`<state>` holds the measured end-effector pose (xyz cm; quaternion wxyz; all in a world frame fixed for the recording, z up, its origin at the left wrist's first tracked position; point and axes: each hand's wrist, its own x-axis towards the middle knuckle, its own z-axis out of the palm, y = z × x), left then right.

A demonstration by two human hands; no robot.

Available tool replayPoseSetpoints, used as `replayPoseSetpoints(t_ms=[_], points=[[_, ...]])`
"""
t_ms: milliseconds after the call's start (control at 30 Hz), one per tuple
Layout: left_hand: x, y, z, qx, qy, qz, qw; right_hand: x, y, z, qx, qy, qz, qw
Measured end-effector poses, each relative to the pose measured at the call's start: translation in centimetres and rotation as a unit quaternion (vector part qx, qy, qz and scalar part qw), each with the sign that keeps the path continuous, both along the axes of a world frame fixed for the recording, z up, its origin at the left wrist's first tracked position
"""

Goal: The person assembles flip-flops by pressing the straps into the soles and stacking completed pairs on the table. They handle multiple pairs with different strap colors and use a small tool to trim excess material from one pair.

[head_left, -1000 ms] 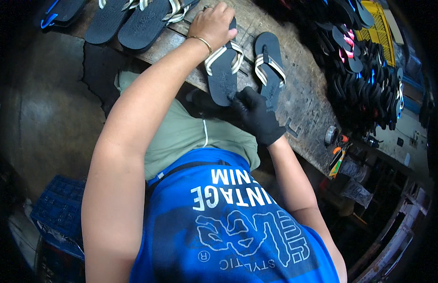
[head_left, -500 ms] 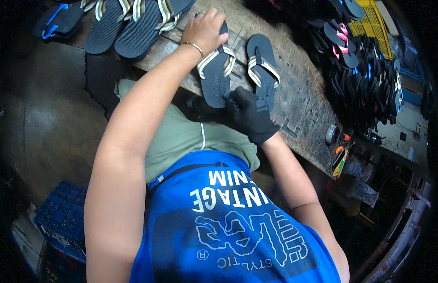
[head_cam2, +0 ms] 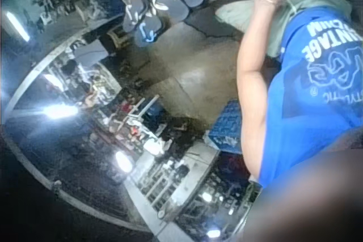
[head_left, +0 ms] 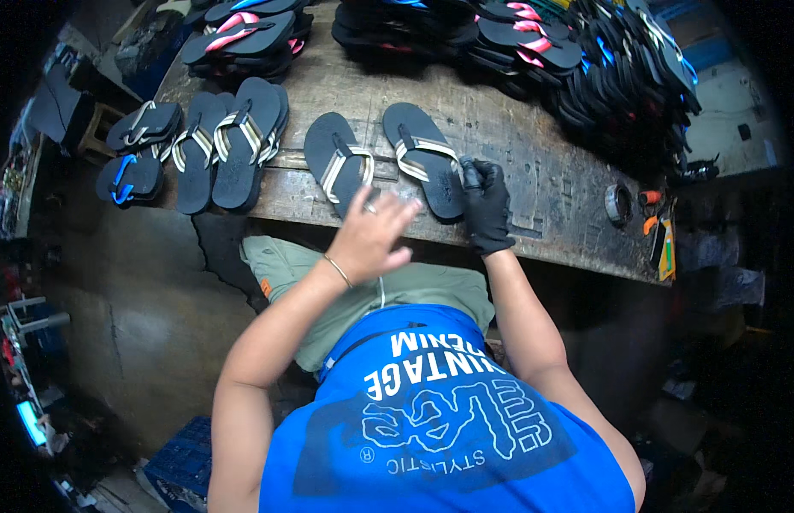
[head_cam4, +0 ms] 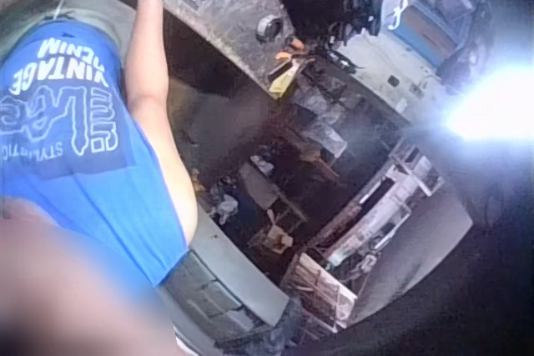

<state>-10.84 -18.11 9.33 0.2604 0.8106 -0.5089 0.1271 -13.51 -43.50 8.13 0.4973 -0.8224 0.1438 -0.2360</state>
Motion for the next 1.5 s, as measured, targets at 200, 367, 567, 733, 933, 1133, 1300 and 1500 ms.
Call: replayPoseSetpoints(t_ms=[200, 367, 567, 733, 933, 1133, 1300, 1500], points=[[-0.8, 0.8, 0.2, 0.083, 0.118, 0.334, 0.931, -3.1, -1.0, -2.2, -0.076, -0.055, 0.076, 0.993], [-1.3, -3.6, 0.1, 0.169, 0.151, 0.327, 0.918, -4.7, -9.1, -2.3, -0.345, 0.018, -0.007, 0.939], [0.3, -3.6, -0.6, 0.095, 0.048, 0.355, 0.929, -6.4, -10.2, -3.2, -0.381, -0.03, 0.039, 0.923], [0.2, 3.7, -0.4, 0.066, -0.019, 0.451, 0.89, -6.1, -9.3, -3.5, -0.412, 0.045, -0.057, 0.908], [1.7, 7.1, -1.0, -0.025, 0.108, 0.452, 0.885, -6.0, -9.5, -3.1, -0.455, 0.002, -0.008, 0.89], [3.0, 14.2, 5.1, -0.216, -0.046, 0.455, 0.863, -6.1, -9.5, -3.5, -0.449, 0.024, -0.022, 0.893], [8.2, 20.6, 4.8, -0.051, 0.041, 0.602, 0.796, -6.1, -9.6, -3.6, -0.466, 0.028, -0.018, 0.884], [13.0, 27.1, 0.2, -0.136, -0.156, 0.605, 0.769, -6.5, -9.1, -4.1, -0.433, 0.052, -0.031, 0.899]])
